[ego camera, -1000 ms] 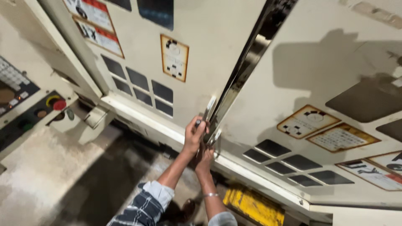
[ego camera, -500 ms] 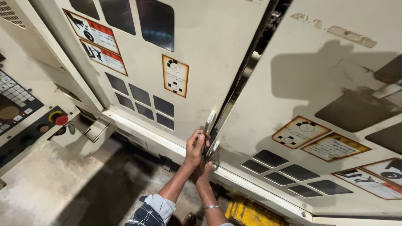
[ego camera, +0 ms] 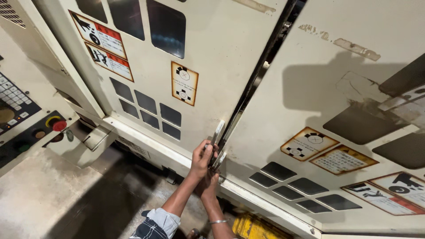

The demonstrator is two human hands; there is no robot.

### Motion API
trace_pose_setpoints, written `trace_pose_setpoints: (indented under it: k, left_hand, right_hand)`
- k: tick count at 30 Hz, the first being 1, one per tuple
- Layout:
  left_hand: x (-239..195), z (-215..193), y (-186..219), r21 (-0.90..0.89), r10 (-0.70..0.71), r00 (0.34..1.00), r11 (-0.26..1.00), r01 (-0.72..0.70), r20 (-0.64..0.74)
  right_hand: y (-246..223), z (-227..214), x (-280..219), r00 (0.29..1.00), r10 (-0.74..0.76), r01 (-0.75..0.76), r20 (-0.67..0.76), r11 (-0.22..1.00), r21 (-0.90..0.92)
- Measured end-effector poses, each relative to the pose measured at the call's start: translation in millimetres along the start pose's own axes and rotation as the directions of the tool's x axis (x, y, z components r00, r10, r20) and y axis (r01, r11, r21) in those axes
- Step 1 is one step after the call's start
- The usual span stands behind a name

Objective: The person picks up metal rods from a green bin, wipes them with a cloth, and inserts them into a machine. They then use a wrench to tighten components inside the machine.

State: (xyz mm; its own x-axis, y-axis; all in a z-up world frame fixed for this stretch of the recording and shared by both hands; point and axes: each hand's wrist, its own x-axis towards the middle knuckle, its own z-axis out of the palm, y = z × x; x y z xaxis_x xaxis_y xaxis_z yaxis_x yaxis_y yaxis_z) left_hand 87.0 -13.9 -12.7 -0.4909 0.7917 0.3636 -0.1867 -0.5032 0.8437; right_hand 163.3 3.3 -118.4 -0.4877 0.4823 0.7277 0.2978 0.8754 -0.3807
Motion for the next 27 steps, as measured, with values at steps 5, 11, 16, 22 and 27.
trace_pose_setpoints:
  k: [5, 11, 16, 22, 27]
  left_hand:
    - [-1, 1, -3, -0.003, 0.003, 1.0, 1.0, -0.003, -0.026]
    - [0, -2, -2, 0.057, -0.033, 0.999, 0.998, 0.035, -0.041]
    - [-5, -7, -12, 0.021, 0.065, 0.997, 0.998, -0.066, 0.046]
    - [1, -7, -10, 0.069, 0.017, 1.0, 0.997, -0.017, -0.007]
    - [2, -6, -11, 0.043, 0.043, 0.999, 0.998, -0.043, -0.005]
  right_hand:
    - [7, 9, -3, 0.999, 0.03, -0.03, -0.017, 1.0, -0.006]
    - [6, 7, -7, 0.984, 0.177, -0.181, 0.034, 0.963, 0.198]
    - [9, 15, -20, 0.994, 0.023, -0.016, -0.11, 0.998, 0.065]
    - [23, 33, -21, 0.996, 0.056, -0.056, -0.072, 0.998, 0.011]
    - [22, 30, -20, 0.99, 0.134, -0.121, -0.041, 0.966, 0.228]
